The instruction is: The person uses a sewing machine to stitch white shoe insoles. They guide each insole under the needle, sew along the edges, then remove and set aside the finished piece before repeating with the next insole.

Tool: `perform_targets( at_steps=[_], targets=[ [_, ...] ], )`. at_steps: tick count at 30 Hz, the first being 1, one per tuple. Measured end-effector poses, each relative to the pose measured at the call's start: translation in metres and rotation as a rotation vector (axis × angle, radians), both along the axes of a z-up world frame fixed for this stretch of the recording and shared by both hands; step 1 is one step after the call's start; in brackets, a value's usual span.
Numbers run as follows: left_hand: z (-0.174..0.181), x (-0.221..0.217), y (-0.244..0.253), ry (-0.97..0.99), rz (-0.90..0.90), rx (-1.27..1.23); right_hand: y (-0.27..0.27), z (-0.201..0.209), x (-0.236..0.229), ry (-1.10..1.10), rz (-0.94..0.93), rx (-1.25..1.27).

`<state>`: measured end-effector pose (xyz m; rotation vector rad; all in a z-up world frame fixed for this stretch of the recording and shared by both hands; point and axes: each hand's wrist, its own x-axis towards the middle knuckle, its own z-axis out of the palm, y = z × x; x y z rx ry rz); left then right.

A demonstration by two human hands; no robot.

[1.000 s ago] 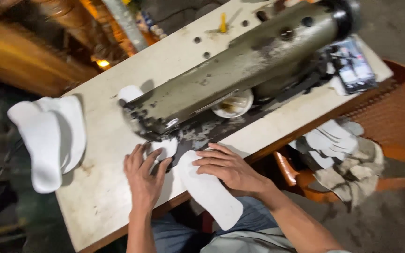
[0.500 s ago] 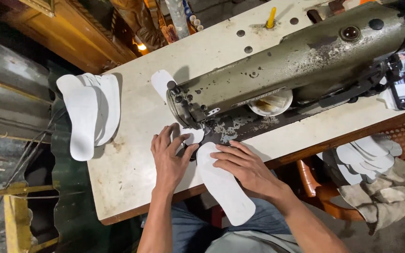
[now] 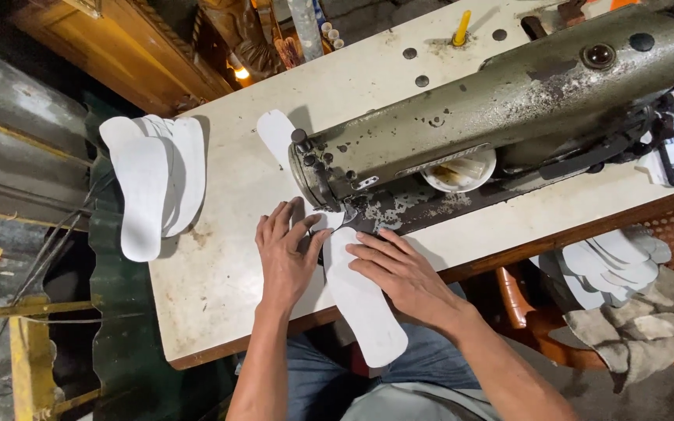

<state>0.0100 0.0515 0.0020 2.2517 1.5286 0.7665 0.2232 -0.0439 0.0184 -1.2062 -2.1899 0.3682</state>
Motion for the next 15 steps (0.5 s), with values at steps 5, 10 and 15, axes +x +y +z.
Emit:
perform_targets(
  at_steps=[5, 10, 15],
  targets=[
    [-0.0004, 0.0004, 0.0009, 0.027, 0.012, 0.006, 0.0015, -0.0013, -0.0024, -0.023, -0.013, 0.006],
    [-0.0023, 0.0006, 0.0026, 0.045, 0.016, 0.015, 0.0027, -0.0032, -0.006, -0.037, -0.045, 0.042],
    [-0.0065, 0.0022, 0.0052, 0.075, 0.03, 0.04, 0.0042, -0.0034, -0.0079, -0.045, -0.071, 0.057]
  ],
)
